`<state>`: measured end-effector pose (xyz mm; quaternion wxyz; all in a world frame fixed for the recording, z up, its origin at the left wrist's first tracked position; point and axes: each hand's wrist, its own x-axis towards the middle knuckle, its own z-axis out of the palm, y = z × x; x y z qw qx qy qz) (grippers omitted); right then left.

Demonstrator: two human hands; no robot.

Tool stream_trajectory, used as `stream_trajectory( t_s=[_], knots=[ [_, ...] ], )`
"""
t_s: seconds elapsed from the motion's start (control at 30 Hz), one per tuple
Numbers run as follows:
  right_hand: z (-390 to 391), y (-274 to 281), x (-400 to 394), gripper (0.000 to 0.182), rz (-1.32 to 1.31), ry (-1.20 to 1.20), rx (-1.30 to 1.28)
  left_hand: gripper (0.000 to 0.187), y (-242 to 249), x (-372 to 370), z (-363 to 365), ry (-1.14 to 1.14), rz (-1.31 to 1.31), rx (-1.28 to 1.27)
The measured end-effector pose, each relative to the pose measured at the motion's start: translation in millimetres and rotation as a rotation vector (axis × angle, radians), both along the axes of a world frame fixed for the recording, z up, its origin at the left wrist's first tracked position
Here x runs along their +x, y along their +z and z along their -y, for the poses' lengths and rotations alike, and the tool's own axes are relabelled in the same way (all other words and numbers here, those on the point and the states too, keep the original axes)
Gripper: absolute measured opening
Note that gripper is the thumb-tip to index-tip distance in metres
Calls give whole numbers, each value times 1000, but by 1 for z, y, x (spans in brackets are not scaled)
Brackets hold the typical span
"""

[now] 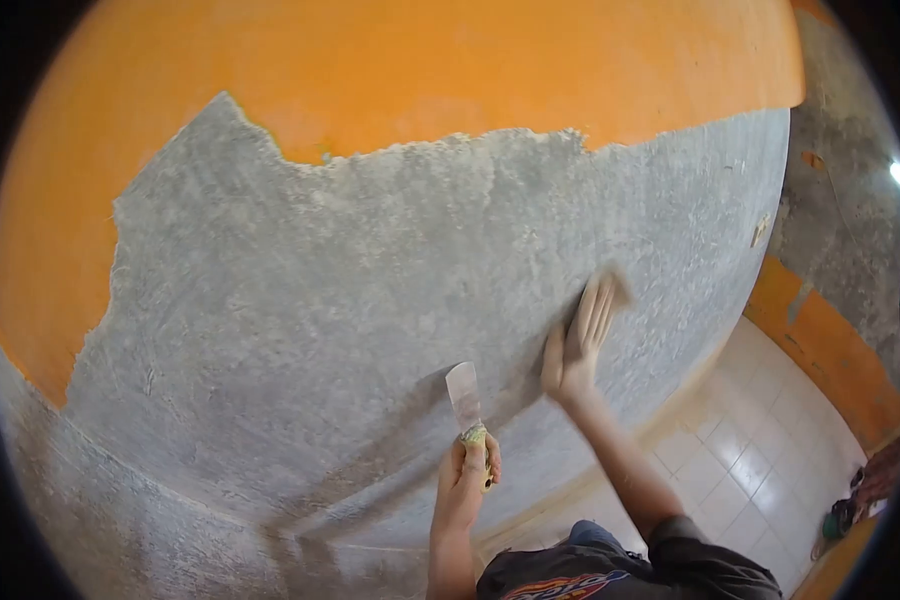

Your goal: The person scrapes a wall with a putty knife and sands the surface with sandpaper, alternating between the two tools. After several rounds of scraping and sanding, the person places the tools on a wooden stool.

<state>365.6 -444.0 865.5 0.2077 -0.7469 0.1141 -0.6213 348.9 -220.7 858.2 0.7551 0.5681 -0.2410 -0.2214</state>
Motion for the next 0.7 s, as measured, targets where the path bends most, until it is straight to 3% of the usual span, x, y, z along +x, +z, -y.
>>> stream_trajectory(
  t_s=[0.1, 0.2, 0.3, 0.37, 0.4, 0.47, 0.6, 0.7],
  knots=[
    [47, 77, -9, 62, 67, -52, -52, 33, -1, -5, 14, -32, -68, -41],
    [52, 82, -10, 65, 35, -19, -135, 35, 6, -10, 33, -69, -137, -96],
    [41, 11, -12, 73, -58, 44, -131, 42, -6, -8, 45, -124, -142, -82],
    [30, -66, -12, 77, -188, 59, -66, 48, -12, -6, 56, -169, -124, -86],
    [31, -64, -18, 78, -181, 83, -64, 52, -14, -6, 62, -180, -192, -149],
    [53, -50, -13, 76, -97, 50, -32, 56, -12, -4, 73, -188, -258, -204],
    [120, 84, -20, 70, 49, -26, -82, 61, -3, -5, 89, -107, -198, -119],
    [132, 100, -16, 69, 80, -78, -176, 61, -2, -9, 102, -54, -153, -59]
  ],
)
